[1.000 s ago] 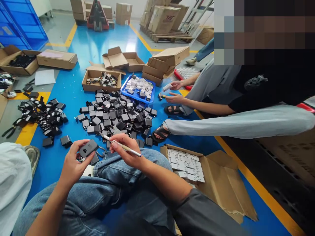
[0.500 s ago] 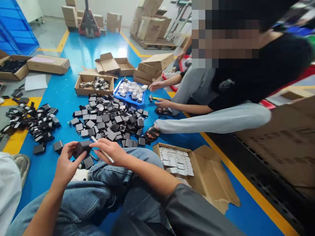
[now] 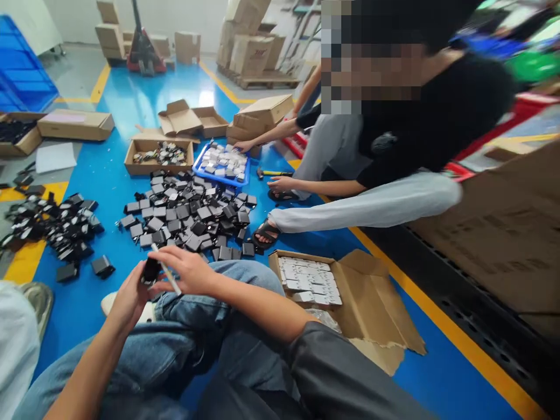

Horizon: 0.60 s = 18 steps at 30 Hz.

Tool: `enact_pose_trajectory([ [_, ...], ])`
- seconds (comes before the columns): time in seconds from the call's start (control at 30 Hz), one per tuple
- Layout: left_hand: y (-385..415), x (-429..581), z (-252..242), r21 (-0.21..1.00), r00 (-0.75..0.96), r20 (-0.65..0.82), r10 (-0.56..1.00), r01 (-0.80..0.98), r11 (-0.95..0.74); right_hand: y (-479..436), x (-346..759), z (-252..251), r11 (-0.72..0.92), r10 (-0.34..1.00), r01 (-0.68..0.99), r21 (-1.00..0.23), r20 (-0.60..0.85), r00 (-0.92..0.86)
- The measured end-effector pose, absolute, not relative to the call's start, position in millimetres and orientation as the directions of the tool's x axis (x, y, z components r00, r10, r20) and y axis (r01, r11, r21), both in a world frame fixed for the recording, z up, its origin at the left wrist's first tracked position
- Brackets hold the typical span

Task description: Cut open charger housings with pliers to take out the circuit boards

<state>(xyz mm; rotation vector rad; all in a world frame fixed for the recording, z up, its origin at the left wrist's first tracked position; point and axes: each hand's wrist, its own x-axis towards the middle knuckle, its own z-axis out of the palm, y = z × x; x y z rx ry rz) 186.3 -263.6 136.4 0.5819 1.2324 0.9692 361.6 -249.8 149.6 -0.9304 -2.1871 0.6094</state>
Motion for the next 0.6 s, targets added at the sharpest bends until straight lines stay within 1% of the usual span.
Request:
enact_pose_trajectory([
  [0.07,-266,188,133,0.806,0.101,-0.521,0.847,-0.267,0.528,-251,361,148,0.631,0.761,0.414,-0.656,0.423,-0.491],
  [0.17,-266,184,130,0.837,0.184,-0.474,0.861,-0.208,0.506,-251,363,148,0.634,0.757,0.357,-0.686,0.454,-0.47],
  [0.3,-264,177,134,0.888,0.192,-0.403,0.895,-0.157,0.433,-250,365,150,0.66,0.731,0.333,-0.674,0.471,-0.494],
  [0.43,-263,173,141,0.91,0.226,-0.335,0.915,-0.173,0.376,-250,368,152,0.681,0.712,0.335,-0.651,0.481,-0.512],
  [0.6,-259,167,145,0.925,0.181,-0.314,0.932,-0.163,0.344,-245,372,150,0.652,0.746,0.366,-0.664,0.477,-0.465],
])
